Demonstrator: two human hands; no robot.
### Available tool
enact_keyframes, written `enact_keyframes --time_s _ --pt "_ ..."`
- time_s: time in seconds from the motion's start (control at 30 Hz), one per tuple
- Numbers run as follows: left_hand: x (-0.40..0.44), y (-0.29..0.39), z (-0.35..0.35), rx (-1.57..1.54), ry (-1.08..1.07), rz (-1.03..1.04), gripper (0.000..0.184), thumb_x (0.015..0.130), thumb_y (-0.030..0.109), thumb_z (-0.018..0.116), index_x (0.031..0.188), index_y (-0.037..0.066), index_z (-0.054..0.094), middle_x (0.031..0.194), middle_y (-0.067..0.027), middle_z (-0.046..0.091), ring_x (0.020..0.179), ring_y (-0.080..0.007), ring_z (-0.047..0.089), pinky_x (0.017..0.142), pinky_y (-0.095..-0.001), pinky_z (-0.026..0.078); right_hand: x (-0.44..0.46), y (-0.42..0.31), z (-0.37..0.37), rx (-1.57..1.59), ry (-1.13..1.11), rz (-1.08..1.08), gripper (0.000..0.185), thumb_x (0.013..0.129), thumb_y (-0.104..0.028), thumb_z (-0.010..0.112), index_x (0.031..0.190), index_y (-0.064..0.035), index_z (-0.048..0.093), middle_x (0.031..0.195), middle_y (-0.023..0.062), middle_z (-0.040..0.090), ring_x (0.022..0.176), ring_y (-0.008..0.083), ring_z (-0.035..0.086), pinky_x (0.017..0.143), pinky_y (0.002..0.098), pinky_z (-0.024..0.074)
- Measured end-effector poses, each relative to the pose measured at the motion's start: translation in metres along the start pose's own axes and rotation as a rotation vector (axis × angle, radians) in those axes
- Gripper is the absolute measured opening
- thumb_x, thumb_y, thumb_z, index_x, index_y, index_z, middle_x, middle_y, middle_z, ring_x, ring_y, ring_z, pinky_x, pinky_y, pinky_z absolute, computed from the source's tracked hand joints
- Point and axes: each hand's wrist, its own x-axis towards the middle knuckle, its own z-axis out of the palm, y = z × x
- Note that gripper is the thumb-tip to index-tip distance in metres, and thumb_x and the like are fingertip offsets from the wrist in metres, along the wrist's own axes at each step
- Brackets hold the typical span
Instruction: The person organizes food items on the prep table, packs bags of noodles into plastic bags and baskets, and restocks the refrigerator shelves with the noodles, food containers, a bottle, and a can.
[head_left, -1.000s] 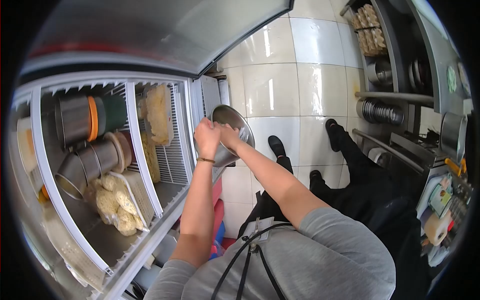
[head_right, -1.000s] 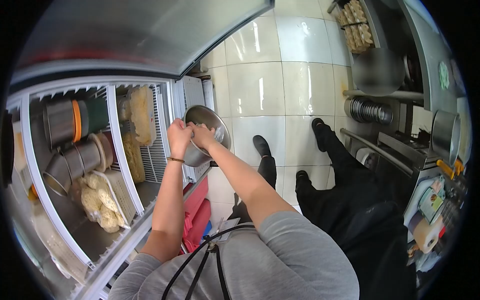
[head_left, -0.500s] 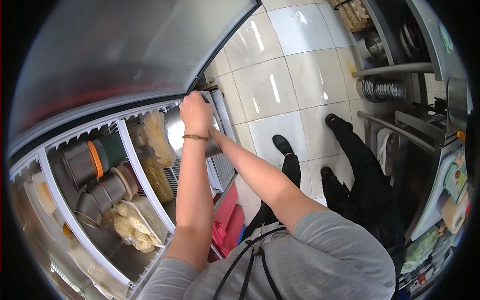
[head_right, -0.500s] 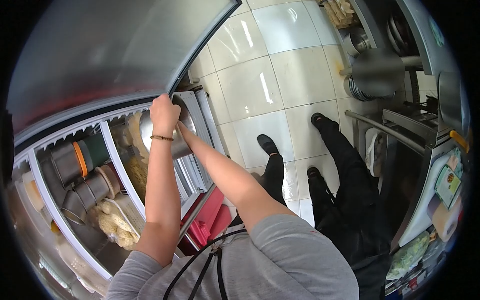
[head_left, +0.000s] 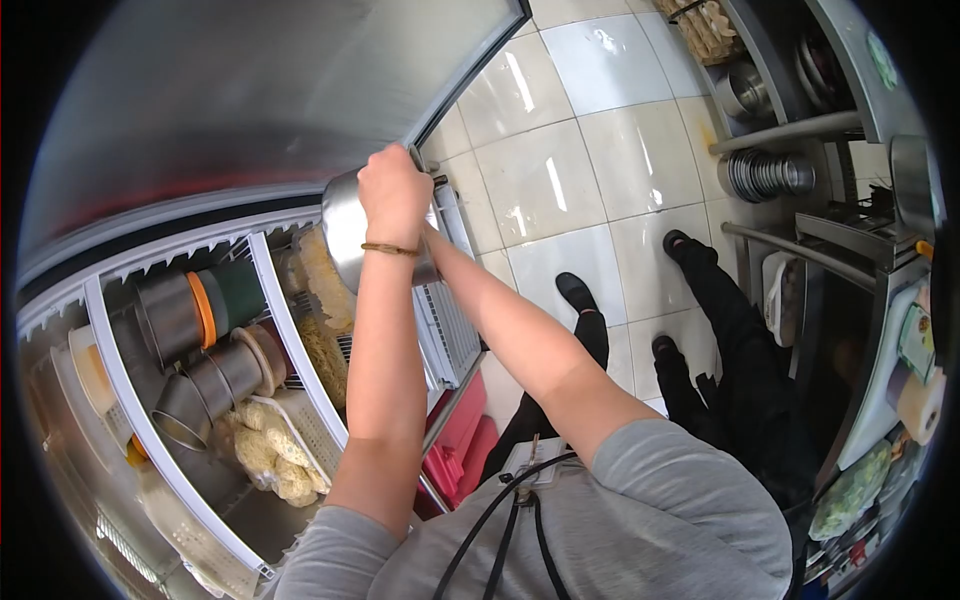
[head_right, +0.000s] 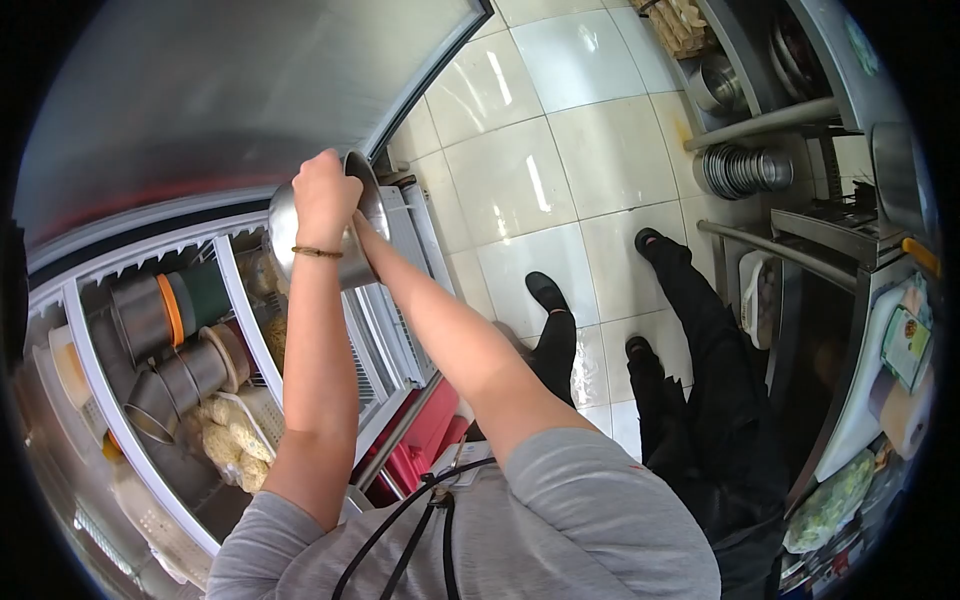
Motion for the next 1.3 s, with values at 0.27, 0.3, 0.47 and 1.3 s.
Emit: enact_keyframes --time_s 0.27,0.3,0.47,1.3 --pt "-0.075 -0.165 0.052 -1.196 -0.036 -0.470 0.012 0.060 -0.002 0.052 0.064 0.007 0.046 0.057 -0.0036 0.052 0.043 -0.0122 0.048 0.037 -0.0250 0.038 -0.031 -0.005 0.024 -0.826 0.070 -0.197 0.036 0.076 -0.010 0.053 0.112 -0.0148 0.053 0.110 0.0095 0.055 0.101 0.0307 0.051 0.086 0.0380 0.0393" --pt "-0.097 -0.178 0.072 -1.347 0.003 -0.544 0.015 0.060 -0.005 0.051 0.068 0.008 0.048 0.058 -0.0008 0.050 0.044 -0.0091 0.046 0.036 -0.0236 0.037 -0.032 0.005 0.024 -0.855 0.024 -0.195 0.038 0.076 -0.007 0.054 0.112 -0.0172 0.054 0.111 0.0084 0.055 0.103 0.0290 0.050 0.085 0.0346 0.0411" --pt "-0.201 -0.212 0.126 -1.796 0.119 -1.019 0.018 0.060 -0.008 0.049 0.069 0.008 0.046 0.060 0.0010 0.048 0.048 -0.0084 0.044 0.042 -0.0204 0.031 -0.040 0.007 0.052 -0.717 0.003 -0.374 0.030 0.076 -0.001 0.050 0.104 -0.0086 0.056 0.103 0.0129 0.057 0.095 0.0274 0.055 0.082 0.0341 0.0424" --pt "-0.343 -0.296 0.224 -2.337 0.266 -1.449 0.030 0.084 0.023 0.052 0.103 0.001 0.043 0.094 -0.0146 0.051 0.083 -0.0261 0.054 0.077 -0.0436 0.048 -0.176 0.002 0.022 -0.269 0.498 -0.082 0.023 0.090 -0.025 0.041 0.075 -0.0081 0.047 0.053 -0.0043 0.034 0.046 0.0049 0.031 0.042 0.0208 0.0250"
